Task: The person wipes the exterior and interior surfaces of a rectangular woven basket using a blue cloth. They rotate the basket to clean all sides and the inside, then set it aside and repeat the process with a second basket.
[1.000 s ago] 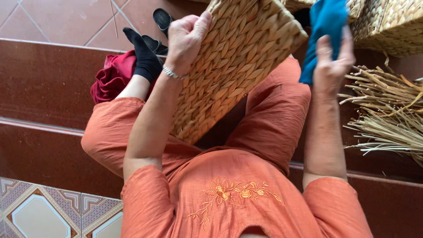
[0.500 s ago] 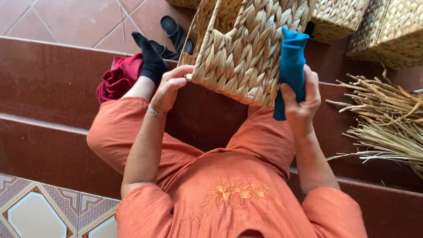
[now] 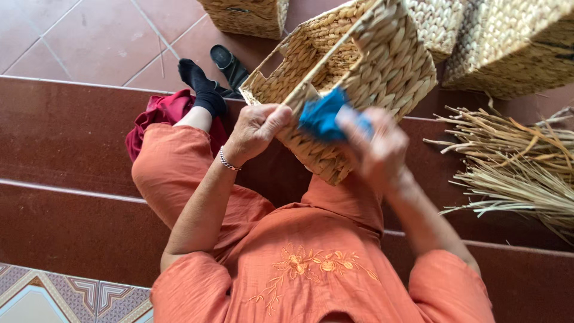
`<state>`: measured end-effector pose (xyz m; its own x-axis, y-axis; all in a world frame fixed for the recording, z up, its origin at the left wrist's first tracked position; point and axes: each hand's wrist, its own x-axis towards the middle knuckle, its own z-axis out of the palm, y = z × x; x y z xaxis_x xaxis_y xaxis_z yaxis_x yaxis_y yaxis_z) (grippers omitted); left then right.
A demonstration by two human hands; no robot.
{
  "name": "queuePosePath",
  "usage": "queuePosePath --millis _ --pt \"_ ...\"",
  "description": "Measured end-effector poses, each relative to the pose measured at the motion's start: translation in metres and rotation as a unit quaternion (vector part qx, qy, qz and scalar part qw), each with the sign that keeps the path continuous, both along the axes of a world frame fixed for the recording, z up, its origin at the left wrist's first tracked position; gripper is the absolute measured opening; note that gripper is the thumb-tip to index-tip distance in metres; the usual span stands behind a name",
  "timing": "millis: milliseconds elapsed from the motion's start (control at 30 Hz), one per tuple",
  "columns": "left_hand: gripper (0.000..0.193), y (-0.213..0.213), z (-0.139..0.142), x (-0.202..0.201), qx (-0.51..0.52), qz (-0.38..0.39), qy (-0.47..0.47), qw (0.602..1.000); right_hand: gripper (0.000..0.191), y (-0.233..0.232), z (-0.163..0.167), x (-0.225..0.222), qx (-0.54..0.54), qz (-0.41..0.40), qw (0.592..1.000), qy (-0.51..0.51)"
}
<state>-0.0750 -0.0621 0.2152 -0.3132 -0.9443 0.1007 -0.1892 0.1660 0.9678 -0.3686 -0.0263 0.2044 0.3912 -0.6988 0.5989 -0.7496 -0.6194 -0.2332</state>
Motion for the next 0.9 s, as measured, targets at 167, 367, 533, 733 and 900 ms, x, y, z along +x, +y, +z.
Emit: queuePosePath --millis 167,367,533,733,900 --pt "0.036 -0.005 -0.008 -0.025 -0.052 -0.007 -0.008 0.999 0.039 -0.116 -0.027 -0.056 -0.12 -0.218 0.967 -0.056" --pt "0.037 -0.006 -0.024 -0.041 -0.056 0.078 -0.043 0.994 0.042 -0.065 0.008 0.005 -0.154 -0.169 0.97 -0.089" --pt "0.026 -0.009 -0.028 -0.046 -0.092 0.115 -0.001 0.989 0.043 0.058 0.023 0.053 -0.006 -0.015 0.997 -0.078" --pt "0.022 0.002 -0.03 -0.048 -0.043 0.064 0.009 0.997 0.017 -0.01 -0.036 -0.017 0.088 -0.117 0.966 -0.213" --pt "0.02 0.017 -0.023 -0.048 -0.068 0.036 0.01 0.997 0.05 -0.094 -0.047 -0.076 -0.045 -0.284 0.956 -0.065"
